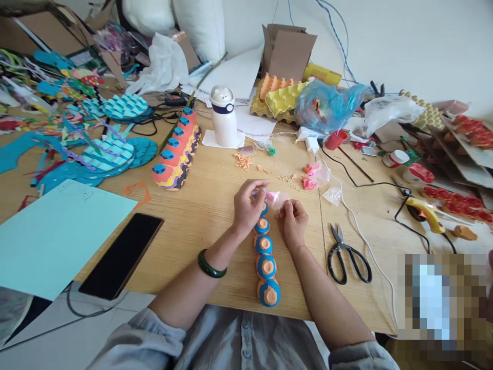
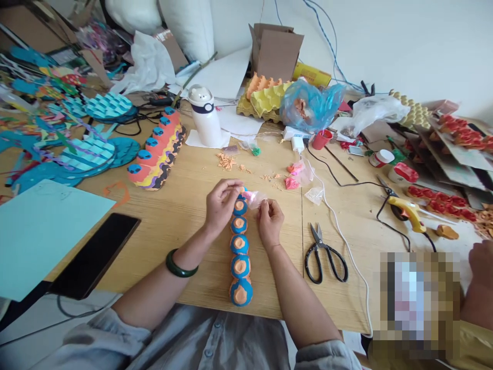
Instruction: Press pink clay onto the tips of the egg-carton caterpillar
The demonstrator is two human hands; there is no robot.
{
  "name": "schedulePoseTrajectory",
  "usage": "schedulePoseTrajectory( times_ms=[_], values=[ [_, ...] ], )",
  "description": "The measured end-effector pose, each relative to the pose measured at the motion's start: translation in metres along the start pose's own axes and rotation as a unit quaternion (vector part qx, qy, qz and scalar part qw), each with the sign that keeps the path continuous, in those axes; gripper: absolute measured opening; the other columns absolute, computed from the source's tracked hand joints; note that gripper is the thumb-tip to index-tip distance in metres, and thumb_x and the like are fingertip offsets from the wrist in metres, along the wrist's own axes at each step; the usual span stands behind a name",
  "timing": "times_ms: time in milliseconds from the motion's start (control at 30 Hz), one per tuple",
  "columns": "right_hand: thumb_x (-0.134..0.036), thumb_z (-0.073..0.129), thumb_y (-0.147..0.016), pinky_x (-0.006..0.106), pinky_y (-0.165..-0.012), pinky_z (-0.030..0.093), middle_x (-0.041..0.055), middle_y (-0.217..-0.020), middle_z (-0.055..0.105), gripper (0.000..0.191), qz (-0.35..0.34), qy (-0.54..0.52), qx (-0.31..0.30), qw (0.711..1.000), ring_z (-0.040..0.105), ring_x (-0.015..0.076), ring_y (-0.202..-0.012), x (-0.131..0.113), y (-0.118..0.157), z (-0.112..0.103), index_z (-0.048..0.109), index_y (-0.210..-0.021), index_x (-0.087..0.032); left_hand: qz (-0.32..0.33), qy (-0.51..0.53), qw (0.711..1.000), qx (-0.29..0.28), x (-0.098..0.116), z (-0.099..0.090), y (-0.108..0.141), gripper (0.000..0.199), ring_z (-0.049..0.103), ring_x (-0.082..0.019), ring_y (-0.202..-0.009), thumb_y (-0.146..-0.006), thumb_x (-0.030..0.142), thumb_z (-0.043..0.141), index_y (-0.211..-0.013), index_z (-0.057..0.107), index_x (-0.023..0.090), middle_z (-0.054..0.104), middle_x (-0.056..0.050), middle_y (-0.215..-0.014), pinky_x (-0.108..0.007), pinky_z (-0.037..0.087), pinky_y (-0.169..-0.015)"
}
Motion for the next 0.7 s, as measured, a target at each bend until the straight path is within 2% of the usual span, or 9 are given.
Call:
schedulePoseTrajectory(
  times_ms=[100, 167, 233, 333, 433, 500, 567, 700],
  values=[
    [-0.049, 0.068, -0.089, 0.026, -0.049, 0.04, -0.0071, -0.054, 0.051, 0.035, 0.008, -0.003, 0.002, 1.0, 0.048, 0.0109, -0.048, 0.004, -0.004, 0.001, 0.057, -0.07, -0.023, -0.001, -0.109, 0.992, -0.07, -0.014, 0.009, -0.042, 0.024, 0.073, -0.018, -0.104, -0.092, 0.009, 0.057, -0.101, 0.076, 0.021, 0.079, -0.006, -0.112, -0.032, 0.06, -0.095],
    [-0.049, 0.068, -0.089, 0.026, -0.05, 0.04, -0.0073, -0.054, 0.051, 0.034, 0.011, -0.006, 0.01, 1.0, 0.048, 0.011, -0.048, 0.004, -0.005, 0.0, 0.057, -0.071, -0.023, 0.001, -0.218, 0.971, -0.099, -0.029, 0.013, -0.077, 0.025, 0.07, -0.023, -0.116, -0.089, 0.007, 0.059, -0.101, 0.077, 0.019, 0.078, -0.009, -0.117, -0.039, 0.056, -0.107],
    [-0.05, 0.068, -0.089, 0.027, -0.051, 0.041, -0.0075, -0.054, 0.052, 0.033, 0.007, -0.017, 0.021, 1.0, 0.048, 0.0112, -0.049, 0.002, -0.006, -0.003, 0.058, -0.072, -0.023, 0.002, -0.318, 0.94, -0.126, -0.045, 0.019, -0.11, 0.032, 0.064, -0.027, -0.13, -0.089, 0.005, 0.057, -0.109, 0.078, 0.018, 0.074, -0.012, -0.13, -0.043, 0.05, -0.116],
    [-0.051, 0.067, -0.091, 0.027, -0.052, 0.042, -0.0071, -0.056, 0.052, 0.035, -0.017, -0.019, 0.032, 0.999, 0.049, 0.0114, -0.05, -0.005, -0.006, -0.006, 0.056, -0.071, -0.023, 0.015, -0.351, 0.925, -0.145, -0.06, 0.033, -0.146, 0.042, 0.059, -0.031, -0.135, -0.091, 0.005, 0.052, -0.123, 0.077, 0.017, 0.07, -0.015, -0.137, -0.048, 0.046, -0.121],
    [-0.051, 0.066, -0.091, 0.027, -0.052, 0.042, -0.007, -0.056, 0.051, 0.036, -0.028, -0.004, 0.036, 0.999, 0.049, 0.0115, -0.049, -0.009, -0.006, -0.008, 0.056, -0.07, -0.023, 0.037, -0.356, 0.915, -0.187, -0.072, 0.056, -0.166, 0.056, 0.051, -0.029, -0.146, -0.088, 0.004, 0.053, -0.138, 0.071, 0.023, 0.058, -0.01, -0.159, -0.046, 0.04, -0.127],
    [-0.051, 0.066, -0.092, 0.027, -0.052, 0.042, -0.0068, -0.055, 0.051, 0.036, -0.025, 0.001, 0.037, 0.999, 0.049, 0.0117, -0.049, -0.01, -0.006, -0.008, 0.057, -0.07, -0.023, 0.043, -0.352, 0.907, -0.229, -0.082, 0.072, -0.173, 0.058, 0.051, -0.028, -0.147, -0.086, 0.004, 0.056, -0.135, 0.074, 0.03, 0.055, -0.003, -0.163, -0.046, 0.041, -0.126],
    [-0.051, 0.065, -0.092, 0.027, -0.052, 0.041, -0.0064, -0.055, 0.052, 0.036, -0.019, 0.006, 0.032, 0.999, 0.05, 0.0121, -0.049, -0.009, -0.006, -0.008, 0.057, -0.071, -0.024, 0.041, -0.349, 0.898, -0.266, -0.092, 0.086, -0.179, 0.05, 0.056, -0.03, -0.142, -0.086, 0.007, 0.057, -0.124, 0.079, 0.031, 0.06, -0.003, -0.157, -0.049, 0.045, -0.121],
    [-0.051, 0.063, -0.093, 0.027, -0.052, 0.04, -0.0057, -0.055, 0.052, 0.036, -0.012, 0.024, 0.016, 1.0, 0.05, 0.0129, -0.051, -0.008, -0.006, -0.006, 0.055, -0.07, -0.024, 0.038, -0.345, 0.886, -0.308, -0.103, 0.101, -0.19, 0.035, 0.063, -0.032, -0.132, -0.091, 0.013, 0.054, -0.108, 0.083, 0.023, 0.073, -0.012, -0.137, -0.049, 0.048, -0.113]
  ],
)
Point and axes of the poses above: each hand's wrist, its own y-axis away from the middle knuckle, its own z-axis out of the palm, x = y × z, the point moved 9 cm from there along -y, towards the middle knuckle
